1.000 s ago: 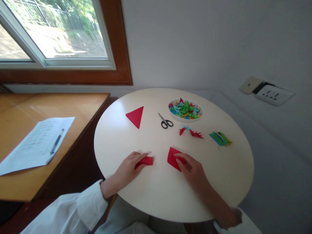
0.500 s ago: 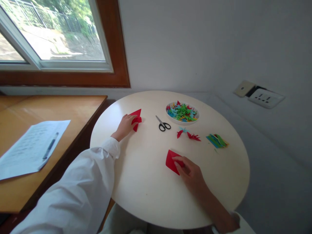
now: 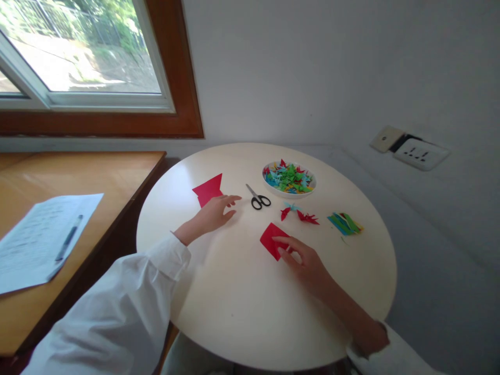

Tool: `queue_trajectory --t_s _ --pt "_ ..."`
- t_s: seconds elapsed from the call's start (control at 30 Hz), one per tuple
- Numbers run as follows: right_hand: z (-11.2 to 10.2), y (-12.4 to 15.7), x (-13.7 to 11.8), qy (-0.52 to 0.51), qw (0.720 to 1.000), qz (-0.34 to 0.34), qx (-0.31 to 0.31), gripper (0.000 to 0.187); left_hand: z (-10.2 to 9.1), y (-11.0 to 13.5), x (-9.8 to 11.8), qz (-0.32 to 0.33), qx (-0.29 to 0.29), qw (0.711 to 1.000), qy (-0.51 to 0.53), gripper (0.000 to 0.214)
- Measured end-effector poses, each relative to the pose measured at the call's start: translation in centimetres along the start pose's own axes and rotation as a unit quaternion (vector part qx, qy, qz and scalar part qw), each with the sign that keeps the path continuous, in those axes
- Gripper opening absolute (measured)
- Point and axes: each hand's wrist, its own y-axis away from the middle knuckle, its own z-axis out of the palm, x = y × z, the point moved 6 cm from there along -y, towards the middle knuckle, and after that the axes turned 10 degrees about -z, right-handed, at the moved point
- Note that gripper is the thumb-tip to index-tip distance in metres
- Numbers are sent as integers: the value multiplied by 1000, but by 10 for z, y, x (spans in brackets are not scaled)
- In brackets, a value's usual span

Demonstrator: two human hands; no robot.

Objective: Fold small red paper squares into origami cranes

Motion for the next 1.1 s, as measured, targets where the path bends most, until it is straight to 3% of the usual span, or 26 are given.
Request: queue_trajectory --t_s 0.1,0.2,0.4,0.53,0.63,0.8,1.1 --pt "-6 -20 -2 -13 1000 -12 1 31 10 8 35 57 -79 990 104 48" --pt "-5 -35 -1 -50 999 -17 0 40 10 11 51 91 -49 985 135 41" --pt "3 -44 6 -45 999 -25 15 47 18 8 53 116 -15 981 157 39" --pt "12 -44 16 -70 997 -18 8 39 28 6 48 64 -30 974 213 21" --pt "15 -44 23 -115 993 3 13 31 37 6 40 18 -49 958 280 20" --pt "11 -47 25 -172 984 -20 40 20 48 8 32 -26 -87 920 381 20" --pt "14 -49 22 -264 962 12 74 11 47 7 34 -76 -63 901 422 16"
